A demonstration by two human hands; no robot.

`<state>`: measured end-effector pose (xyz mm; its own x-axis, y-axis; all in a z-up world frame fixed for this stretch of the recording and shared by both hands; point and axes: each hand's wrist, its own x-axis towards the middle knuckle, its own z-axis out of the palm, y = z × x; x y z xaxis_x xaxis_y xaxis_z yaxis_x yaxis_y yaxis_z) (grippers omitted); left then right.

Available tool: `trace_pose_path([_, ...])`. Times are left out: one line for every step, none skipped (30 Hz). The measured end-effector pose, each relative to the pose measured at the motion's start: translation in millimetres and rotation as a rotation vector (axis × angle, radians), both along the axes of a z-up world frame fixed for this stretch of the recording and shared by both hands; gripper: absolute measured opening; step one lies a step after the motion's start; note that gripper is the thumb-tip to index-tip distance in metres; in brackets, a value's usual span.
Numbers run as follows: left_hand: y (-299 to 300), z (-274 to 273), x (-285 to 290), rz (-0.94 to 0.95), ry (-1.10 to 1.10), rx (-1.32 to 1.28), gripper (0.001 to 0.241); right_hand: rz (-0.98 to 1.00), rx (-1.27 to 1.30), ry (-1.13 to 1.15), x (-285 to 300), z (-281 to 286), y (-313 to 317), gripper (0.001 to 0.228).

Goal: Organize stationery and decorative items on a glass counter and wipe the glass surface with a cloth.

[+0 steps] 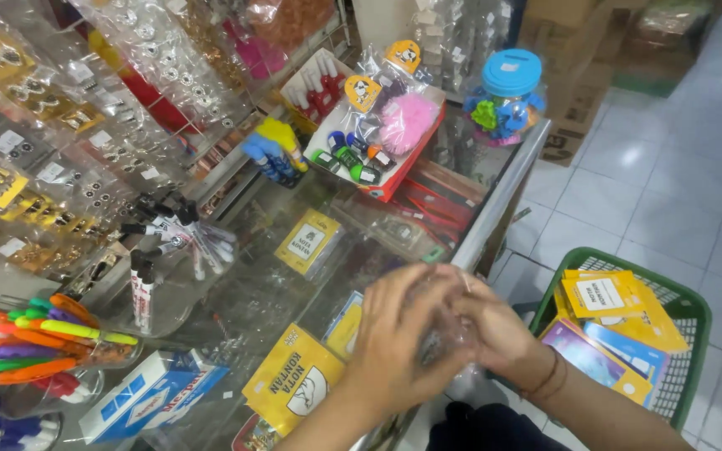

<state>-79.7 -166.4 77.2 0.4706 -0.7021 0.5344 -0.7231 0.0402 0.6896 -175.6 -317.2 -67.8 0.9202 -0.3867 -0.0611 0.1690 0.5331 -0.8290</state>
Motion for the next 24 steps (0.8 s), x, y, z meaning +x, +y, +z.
trace_pose_path([6.7,-4.1,-2.2,-0.114,-0.175,-0.003,0.051,0.099,0.293,-0.105,-2.9,-24.0,0.8,0.047])
trace_pose_path([12.7,-8.5,-4.5,-0.229,-0.348,-0.008,0.055,0.194,0.586,-0.216,-6.6,-48.5,1.3,0.035])
trace_pose_path([17.6,-22.5,-4.2,-0.248,-0.338,-0.007,0.055,0.173,0.59,-0.212,-8.4,-40.8,12.9,0.035])
trace_pose_path([22.0,-36.5,-4.3,-0.246,-0.446,0.031,0.05,0.179,0.636,-0.026,-9.8,-33.1,23.7,0.033])
trace_pose_path([24.5,-50.3,-3.4,-0.243,-0.558,0.063,0.046,0.183,0.679,0.156,-9.6,-25.0,32.1,0.034])
trace_pose_path([25.7,-55.4,-1.8,-0.264,-0.553,0.059,0.046,0.162,0.683,0.155,-13.2,-15.2,38.7,0.034])
trace_pose_path([27.8,-60.7,-0.3,-0.224,-0.615,0.115,0.041,0.186,0.685,0.1,-15.8,-5.7,45.9,0.035])
trace_pose_path([30.3,-66.1,1.4,-0.184,-0.677,0.171,0.037,0.21,0.686,0.046,-18.1,3.7,53.5,0.036])
trace_pose_path([29.0,-66.7,0.4,-0.192,-0.675,0.168,0.037,0.201,0.687,0.045,-19.6,7.1,54.3,0.036])
trace_pose_path([28.0,-67.2,-0.5,-0.187,-0.687,0.178,0.033,0.177,0.743,0.075,-21.2,10.6,55.4,0.04])
trace_pose_path([27.6,-67.8,-2.6,-0.177,-0.698,0.19,0.03,0.157,0.801,0.108,-23.3,14.0,56.6,0.045])
trace_pose_path([23.6,-63.0,-4.5,-0.181,-0.694,0.19,0.03,0.152,0.803,0.11,-28.3,-0.5,55.7,0.045])
trace_pose_path([19.7,-58.0,-6.4,-0.23,-0.495,0.216,0.025,0.116,0.69,0.133,-33.1,-14.4,54.4,0.043])
trace_pose_path([15.8,-52.4,-8.5,-0.276,-0.295,0.24,0.02,0.081,0.577,0.156,-38.1,-27.9,53.2,0.042])
trace_pose_path([13.2,-52.2,-3.1,-0.276,-0.298,0.237,0.02,0.081,0.574,0.154,-41.3,-21.9,49.4,0.042])
trace_pose_path([10.2,-51.3,2.0,-0.267,-0.19,0.21,0.02,0.003,0.522,0.186,-44.7,-15.4,45.4,0.04])
trace_pose_path([7.5,-49.5,7.8,-0.259,-0.084,0.185,0.02,-0.075,0.471,0.213,-47.3,-8.5,42.0,0.04])
trace_pose_path([2.5,-48.6,18.5,-0.261,-0.09,0.184,0.02,-0.076,0.47,0.207,-52.8,-5.0,37.3,0.04])
trace_pose_path([-3.1,-47.1,30.2,-0.15,-0.11,0.206,0.02,-0.076,0.358,0.24,-57.1,-1.5,32.3,0.035])
trace_pose_path([-9.0,-45.3,42.0,-0.04,-0.13,0.226,0.021,-0.078,0.245,0.272,-61.5,2.1,27.0,0.03])
trace_pose_path([-17.6,-43.8,59.6,-0.044,-0.138,0.224,0.021,-0.083,0.244,0.264,-70.1,-7.2,23.3,0.03])
trace_pose_path([-26.7,-41.9,77.5,0.023,-0.178,0.23,0.023,-0.11,0.243,0.269,-78.2,-16.5,19.4,0.03])
trace_pose_path([-36.7,-39.7,96.1,0.094,-0.217,0.234,0.025,-0.133,0.239,0.275,-84.9,-25.7,13.4,0.031])
trace_pose_path([-50.1,-36.7,114.6,0.093,-0.224,0.228,0.025,-0.134,0.236,0.267,-93.1,-34.2,8.0,0.031])
